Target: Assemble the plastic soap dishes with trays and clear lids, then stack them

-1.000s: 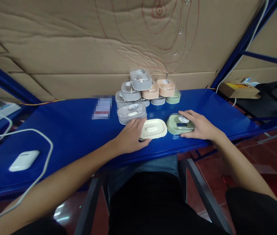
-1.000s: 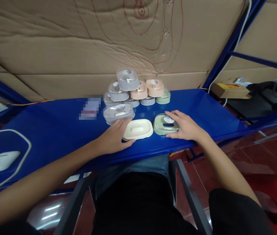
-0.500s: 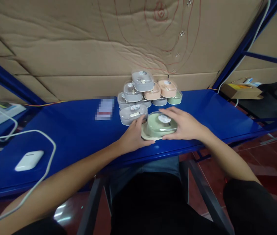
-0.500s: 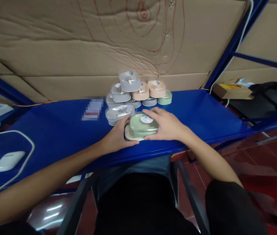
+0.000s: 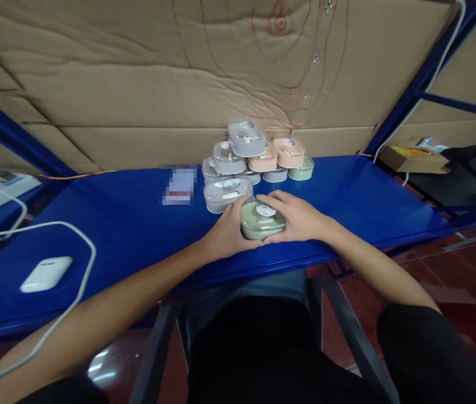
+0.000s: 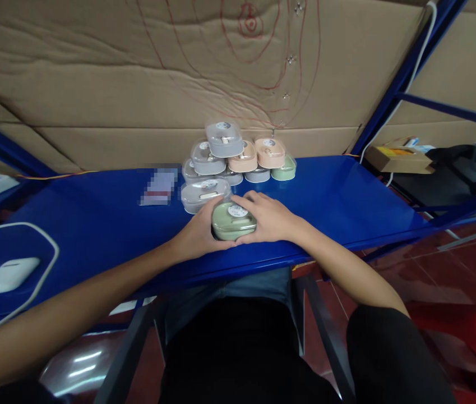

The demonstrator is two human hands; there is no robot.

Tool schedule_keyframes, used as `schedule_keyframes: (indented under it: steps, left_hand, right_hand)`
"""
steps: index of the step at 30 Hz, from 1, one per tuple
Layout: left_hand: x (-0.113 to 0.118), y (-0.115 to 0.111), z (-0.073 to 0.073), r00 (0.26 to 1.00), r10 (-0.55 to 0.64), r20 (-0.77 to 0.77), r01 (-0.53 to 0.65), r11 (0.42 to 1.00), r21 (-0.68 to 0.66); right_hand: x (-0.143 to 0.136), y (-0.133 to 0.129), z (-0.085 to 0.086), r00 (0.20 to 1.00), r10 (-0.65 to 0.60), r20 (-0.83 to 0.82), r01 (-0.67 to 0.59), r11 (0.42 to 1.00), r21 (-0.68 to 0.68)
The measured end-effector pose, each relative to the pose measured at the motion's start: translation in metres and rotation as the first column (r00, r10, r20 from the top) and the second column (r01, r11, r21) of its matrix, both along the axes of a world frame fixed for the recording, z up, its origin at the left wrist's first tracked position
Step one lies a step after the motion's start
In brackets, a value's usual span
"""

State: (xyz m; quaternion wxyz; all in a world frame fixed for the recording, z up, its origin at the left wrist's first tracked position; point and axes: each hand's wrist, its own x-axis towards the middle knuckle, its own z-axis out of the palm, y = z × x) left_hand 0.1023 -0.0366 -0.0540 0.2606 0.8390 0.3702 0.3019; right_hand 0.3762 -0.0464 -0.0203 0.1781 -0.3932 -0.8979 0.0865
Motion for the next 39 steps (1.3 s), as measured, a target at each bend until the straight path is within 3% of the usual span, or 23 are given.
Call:
schedule_keyframes:
  steps: [6, 10, 14, 17, 19, 22, 24, 27, 30, 34, 39]
  left_hand:
    - [0.001, -0.004, 0.005, 0.997, -0.003, -0.08, 0.002, 1.0, -0.001]
    - [0.003, -0.008, 0.006, 1.0, 0.006, -0.025, -0.006, 1.0, 0.025]
    - [0.004, -0.009, 0.004, 0.977, -0.067, 0.201, 0.044, 0.992, 0.116]
    - [0.003, -0.005, 0.006, 0.923, -0.115, 0.367, 0.025, 0.971, 0.239]
    - [0.0, -0.001, 0.01, 0.907, -0.102, 0.409, -0.047, 0.94, 0.338]
    - [-0.004, 0.004, 0.018, 0.933, 0.0, 0.361, -0.181, 0.865, 0.469]
    - [-0.007, 0.006, 0.021, 0.953, 0.067, 0.297, -0.221, 0.822, 0.525]
    - [-0.008, 0.007, 0.02, 0.968, 0.098, 0.231, -0.212, 0.813, 0.542]
    - [-0.007, 0.009, 0.017, 0.971, 0.114, 0.21, -0.21, 0.83, 0.516]
    - [-0.008, 0.012, 0.016, 0.97, 0.146, 0.194, -0.228, 0.824, 0.519]
    - [-0.01, 0.021, 0.014, 0.955, 0.242, 0.173, -0.297, 0.772, 0.562]
  right_hand:
    - [0.012, 0.002, 0.004, 0.994, 0.102, 0.038, -0.099, 0.992, -0.081]
    - [0.025, 0.001, 0.002, 0.989, 0.135, -0.065, -0.143, 0.982, -0.126]
    - [0.03, -0.013, 0.003, 0.976, 0.106, -0.188, -0.108, 0.994, -0.001]
    - [0.038, -0.016, 0.019, 0.972, 0.037, -0.233, 0.002, 0.986, 0.165]
    - [0.048, -0.002, 0.037, 0.962, -0.066, -0.265, 0.138, 0.955, 0.264]
    - [0.062, 0.042, 0.066, 0.901, -0.276, -0.335, 0.388, 0.857, 0.339]
    - [0.064, 0.079, 0.083, 0.837, -0.419, -0.352, 0.528, 0.787, 0.318]
    - [0.051, 0.125, 0.097, 0.74, -0.592, -0.32, 0.666, 0.712, 0.222]
    - [0.029, 0.152, 0.1, 0.678, -0.677, -0.286, 0.729, 0.668, 0.149]
    - [0.011, 0.169, 0.093, 0.623, -0.731, -0.277, 0.778, 0.615, 0.128]
    - [0.008, 0.175, 0.082, 0.628, -0.712, -0.314, 0.771, 0.624, 0.126]
